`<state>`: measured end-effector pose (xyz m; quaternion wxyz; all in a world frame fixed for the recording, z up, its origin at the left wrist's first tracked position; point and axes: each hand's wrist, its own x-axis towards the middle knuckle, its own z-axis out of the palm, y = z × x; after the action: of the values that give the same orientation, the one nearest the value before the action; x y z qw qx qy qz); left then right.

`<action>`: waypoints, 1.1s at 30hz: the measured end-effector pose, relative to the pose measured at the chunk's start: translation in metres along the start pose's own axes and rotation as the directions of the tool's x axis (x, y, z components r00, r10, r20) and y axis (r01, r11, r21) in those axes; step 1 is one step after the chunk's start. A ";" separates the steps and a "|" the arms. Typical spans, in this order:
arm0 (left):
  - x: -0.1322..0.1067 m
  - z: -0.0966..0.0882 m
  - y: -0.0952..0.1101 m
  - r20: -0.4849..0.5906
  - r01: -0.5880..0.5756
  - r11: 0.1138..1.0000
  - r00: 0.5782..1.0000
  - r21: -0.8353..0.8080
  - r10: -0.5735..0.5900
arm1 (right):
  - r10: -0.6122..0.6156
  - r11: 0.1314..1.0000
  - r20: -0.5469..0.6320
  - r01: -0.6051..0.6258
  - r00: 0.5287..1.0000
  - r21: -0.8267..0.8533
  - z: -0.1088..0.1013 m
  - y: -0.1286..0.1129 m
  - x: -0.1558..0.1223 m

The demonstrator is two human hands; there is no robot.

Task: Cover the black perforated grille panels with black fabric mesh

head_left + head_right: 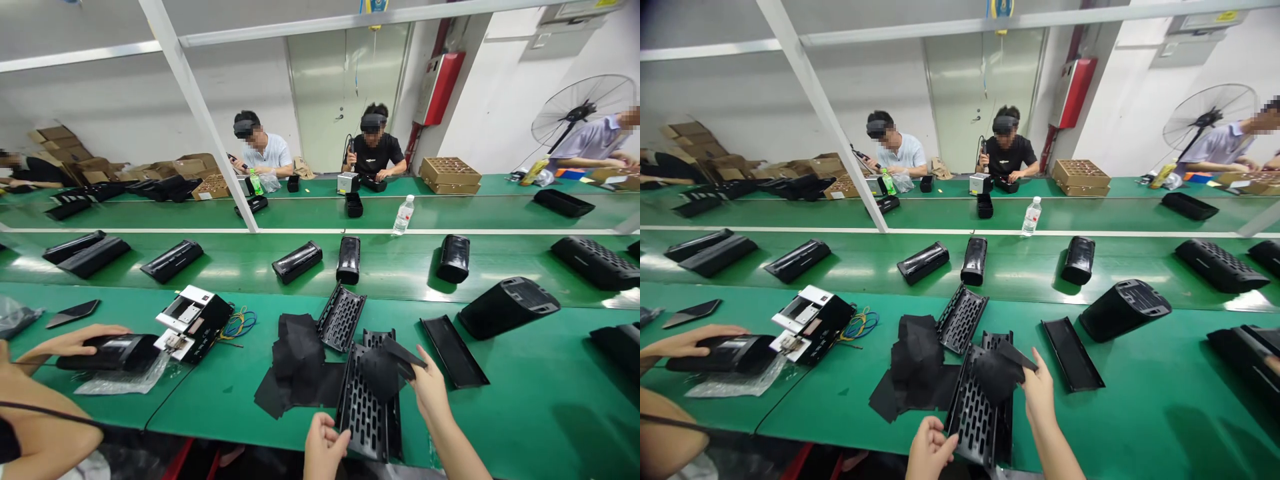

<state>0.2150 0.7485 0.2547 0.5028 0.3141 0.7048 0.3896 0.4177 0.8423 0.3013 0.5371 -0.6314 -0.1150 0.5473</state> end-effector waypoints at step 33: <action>0.022 -0.026 0.121 -0.009 -0.205 0.977 0.979 -0.063 0.204 | 0.027 0.390 0.909 0.833 0.417 -0.393 0.068 -0.021 -0.097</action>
<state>0.1898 0.8213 0.3544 0.4690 0.3684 0.6565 0.4618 0.3358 0.8171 0.3852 0.1830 -0.4104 -0.7653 0.4608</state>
